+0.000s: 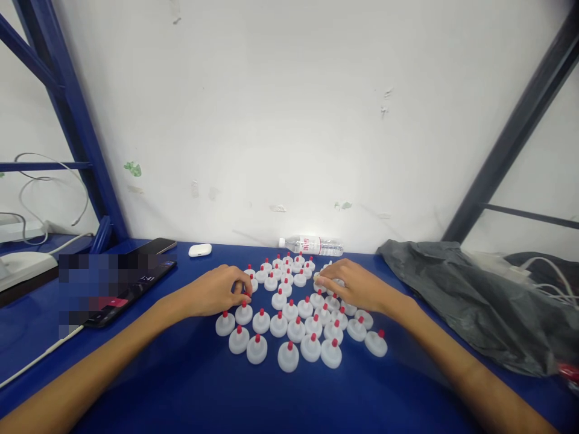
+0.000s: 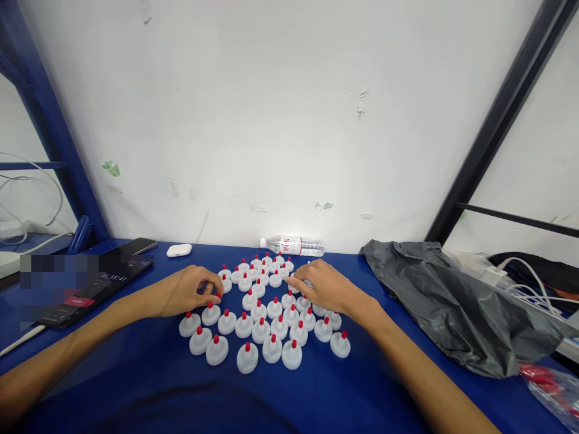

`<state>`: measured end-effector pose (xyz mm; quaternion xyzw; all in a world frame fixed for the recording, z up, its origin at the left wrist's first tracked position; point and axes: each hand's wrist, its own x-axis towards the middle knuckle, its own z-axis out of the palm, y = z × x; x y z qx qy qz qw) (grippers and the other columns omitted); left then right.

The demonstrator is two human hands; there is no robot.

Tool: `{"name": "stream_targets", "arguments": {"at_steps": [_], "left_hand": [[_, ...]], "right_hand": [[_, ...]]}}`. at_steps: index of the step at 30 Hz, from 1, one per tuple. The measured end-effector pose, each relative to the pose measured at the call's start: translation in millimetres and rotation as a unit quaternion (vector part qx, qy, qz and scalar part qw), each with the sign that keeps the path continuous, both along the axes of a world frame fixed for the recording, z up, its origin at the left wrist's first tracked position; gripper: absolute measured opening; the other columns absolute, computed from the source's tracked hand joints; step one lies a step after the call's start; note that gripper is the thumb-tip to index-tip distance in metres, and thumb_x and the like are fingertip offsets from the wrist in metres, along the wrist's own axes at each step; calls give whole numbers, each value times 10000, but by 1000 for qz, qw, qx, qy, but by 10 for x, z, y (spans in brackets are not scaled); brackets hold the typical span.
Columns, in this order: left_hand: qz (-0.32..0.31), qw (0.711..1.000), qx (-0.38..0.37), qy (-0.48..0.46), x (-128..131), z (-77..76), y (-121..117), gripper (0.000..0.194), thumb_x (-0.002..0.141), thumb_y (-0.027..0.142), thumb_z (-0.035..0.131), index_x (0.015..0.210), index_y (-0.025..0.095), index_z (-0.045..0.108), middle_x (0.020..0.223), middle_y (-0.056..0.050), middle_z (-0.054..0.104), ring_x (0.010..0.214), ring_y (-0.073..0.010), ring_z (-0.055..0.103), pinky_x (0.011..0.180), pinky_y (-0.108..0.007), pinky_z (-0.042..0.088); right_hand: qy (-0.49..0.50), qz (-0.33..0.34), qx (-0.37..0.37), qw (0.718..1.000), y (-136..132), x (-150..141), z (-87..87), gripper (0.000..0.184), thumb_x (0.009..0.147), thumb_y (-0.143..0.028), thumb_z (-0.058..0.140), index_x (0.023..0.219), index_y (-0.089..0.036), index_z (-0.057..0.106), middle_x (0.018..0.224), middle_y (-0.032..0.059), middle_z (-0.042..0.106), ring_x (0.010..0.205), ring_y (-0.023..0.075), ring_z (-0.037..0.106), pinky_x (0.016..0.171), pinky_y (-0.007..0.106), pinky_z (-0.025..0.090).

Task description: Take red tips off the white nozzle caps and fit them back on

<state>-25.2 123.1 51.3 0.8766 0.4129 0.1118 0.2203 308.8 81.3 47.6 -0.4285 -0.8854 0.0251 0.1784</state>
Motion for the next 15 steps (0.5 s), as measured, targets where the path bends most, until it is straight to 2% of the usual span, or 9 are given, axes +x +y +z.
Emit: {"name": "stream_targets", "arguments": {"at_steps": [5, 9, 11, 15], "left_hand": [[-4, 1000, 2, -15, -14, -7, 11, 165, 814, 360, 665, 829, 239, 776, 625, 4, 658, 581, -178, 569, 540, -274, 353], [-7, 999, 9, -32, -3, 24, -19, 176, 824, 349, 660, 859, 228, 783, 610, 24, 637, 570, -167, 555, 551, -266, 355], [-2, 999, 19, -41, 15, 48, -50, 205, 858, 358, 629, 845, 216, 776, 613, 28, 627, 569, -160, 546, 561, -264, 353], [22, 996, 59, -64, 73, 86, -117, 318, 955, 381, 520, 775, 198, 708, 611, 30, 587, 572, -146, 484, 577, -273, 315]], "right_hand": [[5, 0, 32, 999, 14, 13, 0, 473, 1088, -487, 419, 949, -225, 788, 959, 52, 798, 876, 223, 738, 848, 362, 551], [22, -6, 90, 996, -68, -92, 25, 389, 1098, -431, 412, 1092, -229, 745, 1120, 57, 773, 1074, 236, 701, 976, 407, 522], [26, 21, 96, 995, -151, -199, 39, 369, 1109, -392, 380, 1191, -246, 709, 1202, 43, 752, 1151, 223, 669, 1019, 408, 507], [-9, 90, 98, 991, -289, -436, 42, 355, 1112, -342, 375, 1307, -292, 667, 1253, 3, 740, 1158, 186, 672, 1038, 373, 509]]}}
